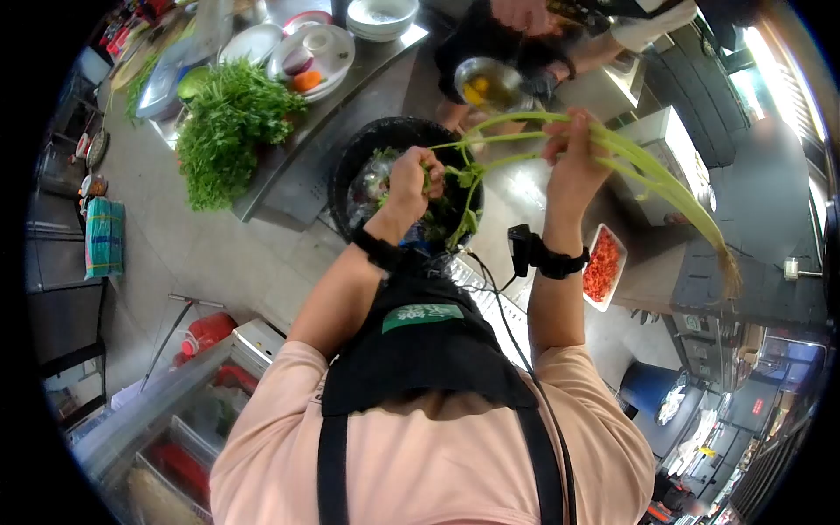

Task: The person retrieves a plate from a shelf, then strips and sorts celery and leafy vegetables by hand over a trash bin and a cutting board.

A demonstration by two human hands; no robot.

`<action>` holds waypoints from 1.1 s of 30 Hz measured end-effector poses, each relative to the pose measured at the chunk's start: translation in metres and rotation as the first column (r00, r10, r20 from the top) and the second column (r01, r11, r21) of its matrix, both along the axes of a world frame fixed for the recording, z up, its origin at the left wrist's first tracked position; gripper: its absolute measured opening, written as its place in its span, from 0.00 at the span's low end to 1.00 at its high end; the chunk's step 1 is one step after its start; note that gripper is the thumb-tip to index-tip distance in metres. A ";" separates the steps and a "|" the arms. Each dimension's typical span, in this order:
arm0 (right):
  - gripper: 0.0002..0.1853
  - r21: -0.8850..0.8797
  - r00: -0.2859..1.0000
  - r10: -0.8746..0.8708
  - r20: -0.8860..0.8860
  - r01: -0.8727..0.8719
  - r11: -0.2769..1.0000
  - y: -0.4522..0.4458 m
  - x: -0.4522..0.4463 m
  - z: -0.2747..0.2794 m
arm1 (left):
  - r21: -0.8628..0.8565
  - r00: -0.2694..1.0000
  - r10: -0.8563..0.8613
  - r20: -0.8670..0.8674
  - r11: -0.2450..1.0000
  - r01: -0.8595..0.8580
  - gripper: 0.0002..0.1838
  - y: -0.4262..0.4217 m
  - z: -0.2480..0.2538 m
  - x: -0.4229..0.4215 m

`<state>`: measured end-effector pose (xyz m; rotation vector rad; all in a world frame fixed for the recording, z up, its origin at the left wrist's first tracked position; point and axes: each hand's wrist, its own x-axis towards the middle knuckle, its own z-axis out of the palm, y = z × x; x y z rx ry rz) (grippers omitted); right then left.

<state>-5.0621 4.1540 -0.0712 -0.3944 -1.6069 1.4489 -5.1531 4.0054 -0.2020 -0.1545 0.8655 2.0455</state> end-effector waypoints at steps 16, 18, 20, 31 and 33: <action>0.10 0.126 1.000 -0.010 -0.023 0.013 0.992 -0.003 0.006 0.031 | -0.512 0.123 -0.525 -0.842 0.707 -0.488 0.19 -0.007 -0.056 -0.039; 0.10 0.111 1.000 0.004 -0.023 -0.001 0.994 -0.004 0.004 0.028 | -0.293 -0.068 -0.437 -0.897 0.702 -0.649 0.13 -0.013 -0.025 -0.040; 0.11 0.070 0.999 0.018 -0.030 -0.016 0.997 -0.007 0.002 0.026 | -0.284 -0.041 -0.370 -0.928 0.775 -0.564 0.10 -0.021 0.002 -0.037; 0.11 0.058 0.980 0.199 -0.025 -0.197 0.979 -0.022 -0.007 0.018 | -0.212 0.226 -0.242 -0.944 0.966 0.148 0.13 -0.032 0.028 -0.015; 0.12 0.055 0.978 0.206 -0.025 -0.205 0.977 -0.023 -0.008 0.017 | -0.201 0.080 -0.215 -0.973 0.967 0.159 0.10 -0.031 0.021 -0.023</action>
